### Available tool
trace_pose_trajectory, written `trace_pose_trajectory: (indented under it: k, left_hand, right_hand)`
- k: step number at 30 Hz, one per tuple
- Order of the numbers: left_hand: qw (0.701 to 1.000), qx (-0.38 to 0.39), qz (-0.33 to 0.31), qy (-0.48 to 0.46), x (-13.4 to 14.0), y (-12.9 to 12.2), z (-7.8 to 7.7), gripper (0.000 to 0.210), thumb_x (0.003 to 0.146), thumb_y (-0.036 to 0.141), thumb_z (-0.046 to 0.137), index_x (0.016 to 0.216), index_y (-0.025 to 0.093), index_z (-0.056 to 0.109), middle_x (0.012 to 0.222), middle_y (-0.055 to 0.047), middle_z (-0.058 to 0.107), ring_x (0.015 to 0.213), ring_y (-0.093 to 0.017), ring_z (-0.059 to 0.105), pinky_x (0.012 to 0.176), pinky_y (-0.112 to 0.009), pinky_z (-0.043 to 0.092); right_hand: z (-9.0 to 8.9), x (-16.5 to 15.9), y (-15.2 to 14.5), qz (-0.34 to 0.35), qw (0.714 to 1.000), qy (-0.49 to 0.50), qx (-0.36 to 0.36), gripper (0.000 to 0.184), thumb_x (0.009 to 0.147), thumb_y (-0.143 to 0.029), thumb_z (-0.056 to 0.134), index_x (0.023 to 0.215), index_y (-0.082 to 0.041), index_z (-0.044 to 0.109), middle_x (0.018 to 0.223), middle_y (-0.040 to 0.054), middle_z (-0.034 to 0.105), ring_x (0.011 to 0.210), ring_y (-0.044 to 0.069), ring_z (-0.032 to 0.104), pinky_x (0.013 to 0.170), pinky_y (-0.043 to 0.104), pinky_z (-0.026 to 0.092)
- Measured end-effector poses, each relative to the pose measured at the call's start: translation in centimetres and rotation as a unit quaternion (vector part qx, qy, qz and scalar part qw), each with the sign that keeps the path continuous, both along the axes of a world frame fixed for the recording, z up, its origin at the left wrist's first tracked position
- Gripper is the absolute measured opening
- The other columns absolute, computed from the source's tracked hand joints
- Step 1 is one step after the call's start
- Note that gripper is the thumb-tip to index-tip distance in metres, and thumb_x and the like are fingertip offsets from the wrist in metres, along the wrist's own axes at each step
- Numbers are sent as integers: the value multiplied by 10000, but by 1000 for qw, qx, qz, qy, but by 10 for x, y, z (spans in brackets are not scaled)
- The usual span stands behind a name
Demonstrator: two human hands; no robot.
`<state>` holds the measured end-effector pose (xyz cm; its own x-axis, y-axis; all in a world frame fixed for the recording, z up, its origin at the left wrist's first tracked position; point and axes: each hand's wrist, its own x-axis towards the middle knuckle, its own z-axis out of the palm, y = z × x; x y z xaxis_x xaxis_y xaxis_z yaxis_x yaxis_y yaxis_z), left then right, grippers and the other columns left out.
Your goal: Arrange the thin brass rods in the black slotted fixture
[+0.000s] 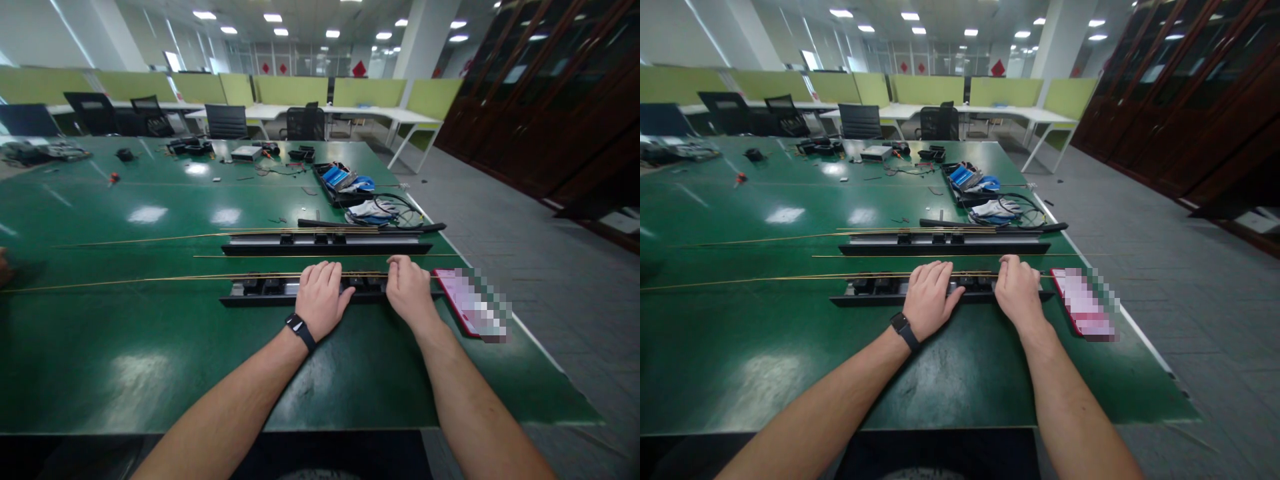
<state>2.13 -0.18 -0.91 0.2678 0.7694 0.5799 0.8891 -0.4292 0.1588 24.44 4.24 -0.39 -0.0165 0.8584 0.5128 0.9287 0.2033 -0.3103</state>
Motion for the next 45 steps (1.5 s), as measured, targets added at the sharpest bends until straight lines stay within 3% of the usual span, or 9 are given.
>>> trace_pose_trajectory:
  k: [4,9,12,19,26,32,39,45]
  left_hand:
    - [1000,-3,-1,1,0,0,0,490,1030,456,525,1412,153,573,1360,-145,679,1331,-301,569,1141,-486,400]
    - [1000,0,3,3,-2,0,-1,502,1031,464,526,1412,140,571,1369,-145,676,1330,-304,568,1143,-483,392]
    - [1000,2,14,-1,-2,0,0,526,1024,485,535,1404,123,576,1377,-156,671,1332,-314,566,1144,-491,388]
    - [1000,1,14,-6,-1,0,0,520,1030,495,524,1391,127,588,1363,-155,682,1330,-311,571,1148,-493,384]
    - [1000,0,16,-6,-3,0,-1,531,1018,505,540,1401,141,585,1362,-151,681,1322,-314,576,1133,-498,400]
    - [1000,-1,9,-8,-2,1,0,519,1024,493,536,1394,132,584,1360,-154,682,1324,-312,570,1136,-502,392]
    - [1000,-1,7,-12,-3,1,-1,510,1020,495,543,1394,152,586,1356,-148,685,1324,-306,574,1136,-498,394]
    - [1000,-2,10,-8,-3,0,0,508,1022,497,539,1396,156,584,1360,-143,686,1328,-311,574,1135,-504,390]
  right_hand:
    - [-1,-5,-3,57,998,-10,6,342,1049,-348,308,1141,-189,597,1046,131,712,970,279,616,916,431,385]
    - [5,6,-1,-28,999,-25,-6,348,1035,-346,331,1150,-158,600,967,141,713,898,291,623,869,432,369]
    - [4,5,0,-41,999,-27,-15,340,1032,-325,325,1124,-160,607,924,130,712,861,282,622,844,422,358]
    - [3,-8,-6,56,998,-21,7,338,1048,-339,315,1121,-186,608,1015,118,717,947,272,621,907,422,368]
    - [4,5,0,-38,999,-18,1,316,1023,-321,346,1096,-170,614,924,124,716,865,282,630,853,424,365]
    - [2,-9,-5,55,998,-4,11,308,1037,-318,336,1095,-189,610,1020,115,725,941,268,636,908,419,377]
    - [5,6,-1,-18,1000,2,6,316,1025,-354,360,1099,-174,609,916,118,722,853,273,641,857,410,388]
    - [2,-7,-4,46,999,15,10,301,1031,-323,337,1103,-192,598,1020,122,727,950,273,644,908,420,392]
